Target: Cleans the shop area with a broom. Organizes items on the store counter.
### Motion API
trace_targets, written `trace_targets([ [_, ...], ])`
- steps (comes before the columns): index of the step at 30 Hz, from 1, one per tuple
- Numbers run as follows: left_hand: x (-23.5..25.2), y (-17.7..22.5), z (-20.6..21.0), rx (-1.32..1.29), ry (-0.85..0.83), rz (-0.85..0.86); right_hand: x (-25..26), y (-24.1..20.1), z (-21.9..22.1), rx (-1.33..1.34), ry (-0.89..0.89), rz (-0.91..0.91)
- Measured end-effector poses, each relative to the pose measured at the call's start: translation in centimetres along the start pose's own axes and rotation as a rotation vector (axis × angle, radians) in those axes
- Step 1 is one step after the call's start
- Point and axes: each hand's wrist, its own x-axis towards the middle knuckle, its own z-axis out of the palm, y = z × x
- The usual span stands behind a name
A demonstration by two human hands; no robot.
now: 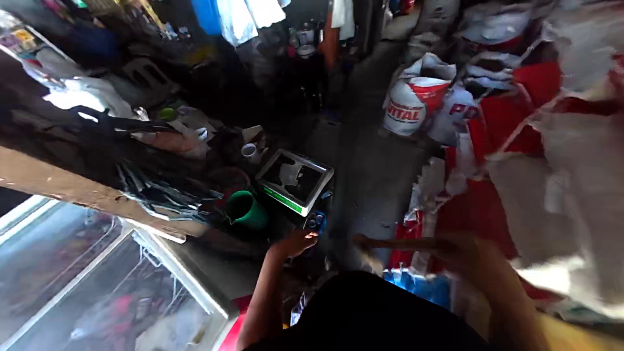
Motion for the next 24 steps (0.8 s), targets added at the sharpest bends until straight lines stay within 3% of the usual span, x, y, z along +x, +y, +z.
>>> trace_targets([
  [4,6.7,1.4,-7.0,-0.116,0.241,0.117,13.6,3.5,-0.9,-0.064,-0.036,-0.164],
  [10,23.3,4.9,-16.6,-0.213,0.615,0.414,35.9,5.6,-1.1,-0.117,-0.111,-0.57],
  [14,34.5,11.8,-21.4,-0.183,0.596,0.487,47.3,4.5,-3.1,-0.137,-0.18,-0.788],
  [18,45.3,16.5,-27.6,0.001,0.57,0.645,59.5,6.3,-3.8,-0.123,-0.219,-1.08],
  [21,51.5,18.4,-31.0,0.068,0.724,0.612,68.3,6.0,-4.3,-0.073,-0.377,-1.371],
  [24,55.0,19.9,-34.6,0.102,0.835,0.458,75.9,3.8,-5.3,0.021,-0.466,-1.674],
])
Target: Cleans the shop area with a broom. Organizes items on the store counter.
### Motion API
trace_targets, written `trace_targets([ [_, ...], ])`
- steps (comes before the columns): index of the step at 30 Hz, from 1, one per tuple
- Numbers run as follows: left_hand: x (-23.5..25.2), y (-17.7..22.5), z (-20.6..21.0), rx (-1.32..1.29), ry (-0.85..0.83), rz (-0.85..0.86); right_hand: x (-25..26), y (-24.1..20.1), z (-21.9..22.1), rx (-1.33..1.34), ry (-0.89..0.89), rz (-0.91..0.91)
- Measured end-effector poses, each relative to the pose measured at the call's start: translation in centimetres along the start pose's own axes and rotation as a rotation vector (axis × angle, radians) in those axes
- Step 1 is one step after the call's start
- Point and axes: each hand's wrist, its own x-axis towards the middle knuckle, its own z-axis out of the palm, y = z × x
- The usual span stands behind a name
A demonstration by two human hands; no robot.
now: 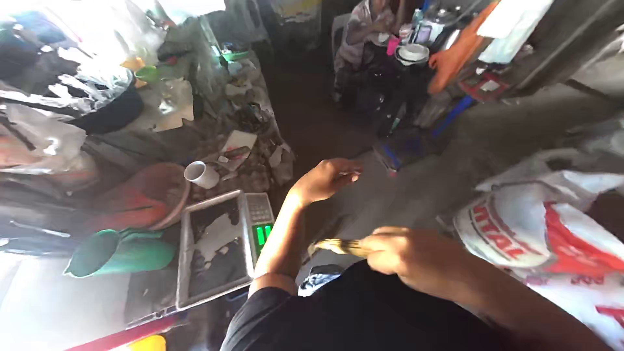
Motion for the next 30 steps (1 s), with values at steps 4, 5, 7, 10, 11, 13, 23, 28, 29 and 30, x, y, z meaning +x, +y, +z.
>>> trace_targets([
  [4,5.4,0.9,-2.2,0.143,-0.015,-0.143,1.5,6.9,-4.6,0.141,-0.099,-0.359],
  [5,6.7,1.1,-2.8,0.169,-0.023,-0.159,1.9,8.6,-5.5,0.185,-0.118,-0.448],
  [7,9.6,1.3,-3.9,0.21,-0.09,-0.205,2.9,11.9,-7.3,0.253,-0.162,-0.589],
  [10,15.3,-0.3,-4.4,0.254,-0.301,-0.233,5.1,16.8,-9.4,0.358,-0.175,-0.75],
  [11,17.6,-1.6,-4.2,0.246,-0.369,-0.212,5.9,18.6,-9.9,0.422,-0.179,-0.787],
  [13,22.7,-5.2,-3.7,0.219,-0.421,-0.105,7.8,22.7,-11.0,0.533,-0.192,-0.817],
  [23,39.9,-22.1,-5.9,-0.018,0.015,0.008,7.0,51.7,-14.3,0.806,0.032,-0.127],
  [28,40.9,-29.6,-11.0,-0.015,-0.056,-0.289,2.7,68.5,-11.8,0.892,0.321,0.331],
  [29,41.5,-31.1,-12.4,-0.01,-0.035,-0.339,2.9,71.6,-11.5,0.886,0.348,0.384],
  [30,42.0,-32.7,-13.7,-0.001,-0.017,-0.393,3.7,74.6,-11.3,0.88,0.367,0.417],
])
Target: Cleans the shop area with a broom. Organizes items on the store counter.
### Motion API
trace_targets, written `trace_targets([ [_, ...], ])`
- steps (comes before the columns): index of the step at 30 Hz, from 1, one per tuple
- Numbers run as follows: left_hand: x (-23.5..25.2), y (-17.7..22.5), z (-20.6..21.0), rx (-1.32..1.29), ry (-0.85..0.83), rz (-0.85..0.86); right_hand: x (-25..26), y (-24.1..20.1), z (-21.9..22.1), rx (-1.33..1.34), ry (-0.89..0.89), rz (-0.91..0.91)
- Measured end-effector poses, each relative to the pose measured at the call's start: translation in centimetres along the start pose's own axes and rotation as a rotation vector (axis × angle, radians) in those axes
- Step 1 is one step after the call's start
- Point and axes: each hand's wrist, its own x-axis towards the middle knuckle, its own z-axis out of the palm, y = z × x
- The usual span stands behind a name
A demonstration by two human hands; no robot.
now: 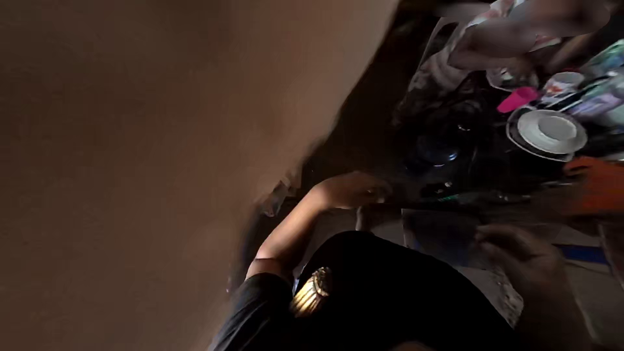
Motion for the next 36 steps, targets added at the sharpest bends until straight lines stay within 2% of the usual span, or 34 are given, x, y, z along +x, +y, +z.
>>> trace_targets([
  [4,4.9,-5.5,-4.8,0.095,0.094,-0.228,13.1,3.7,-2.8,-0.077,0.054,-0.001],
  [7,7.9,-7.3,-9.3,0.106,0.136,-0.344,25.2,4.8,-2.5,-0.171,-0.038,-0.067],
  [10,9.0,-9.5,-13.4,0.114,0.187,-0.38,35.4,5.0,0.4,-0.143,-0.22,-0.181],
  [13,8.7,-10.7,-17.3,0.084,0.285,-0.465,43.6,3.9,4.5,-0.179,-0.491,-0.296],
  [17,6.9,-13.7,-22.1,0.026,0.402,-0.593,52.0,3.8,9.7,-0.259,-0.792,-0.439],
  [21,4.8,-18.2,-28.5,0.049,0.499,-0.616,59.8,5.5,13.5,-0.27,-0.845,-0.535],
  [28,1.4,-25.6,-40.7,0.118,0.716,-0.735,72.8,5.4,17.6,-0.41,-0.759,-0.229],
  [33,-0.8,-28.5,-45.2,0.169,0.736,-0.713,79.4,6.3,20.4,-0.411,-0.773,-0.142],
  [36,-1.8,-30.3,-46.2,0.147,0.722,-0.77,82.3,7.8,23.2,-0.384,-0.856,-0.093],
])
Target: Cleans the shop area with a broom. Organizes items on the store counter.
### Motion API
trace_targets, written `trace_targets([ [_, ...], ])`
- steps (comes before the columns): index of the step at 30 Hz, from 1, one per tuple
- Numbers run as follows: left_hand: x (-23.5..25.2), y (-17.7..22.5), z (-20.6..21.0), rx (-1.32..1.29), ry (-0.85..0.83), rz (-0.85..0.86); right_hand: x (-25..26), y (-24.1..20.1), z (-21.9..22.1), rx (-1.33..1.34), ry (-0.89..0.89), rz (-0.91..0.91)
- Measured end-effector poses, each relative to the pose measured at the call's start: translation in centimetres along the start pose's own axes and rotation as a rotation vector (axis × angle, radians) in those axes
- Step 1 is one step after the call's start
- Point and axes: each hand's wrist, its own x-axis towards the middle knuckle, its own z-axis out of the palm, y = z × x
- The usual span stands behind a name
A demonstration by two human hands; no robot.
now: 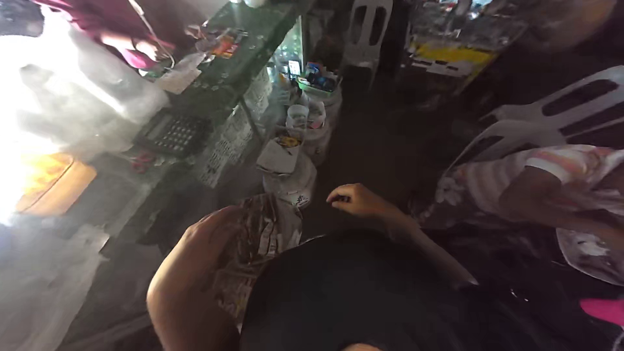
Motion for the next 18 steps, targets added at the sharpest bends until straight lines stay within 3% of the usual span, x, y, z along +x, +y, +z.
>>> trace_targets([
  [6,3.8,-1.7,-0.7,-0.067,-0.016,-0.186,8.4,1.6,0.2,0.01,-0.265,-0.223],
  [11,12.1,-2.0,-0.9,-0.045,-0.039,-0.209,13.1,4.6,-3.2,0.005,-0.317,-0.244],
  [13,16.3,-1.8,-0.1,-0.003,-0.034,-0.274,13.9,7.6,-5.6,-0.047,-0.335,-0.213],
  [18,27.9,0.0,1.7,-0.06,-0.08,-0.388,15.1,16.4,-14.8,-0.079,-0.43,0.093],
])
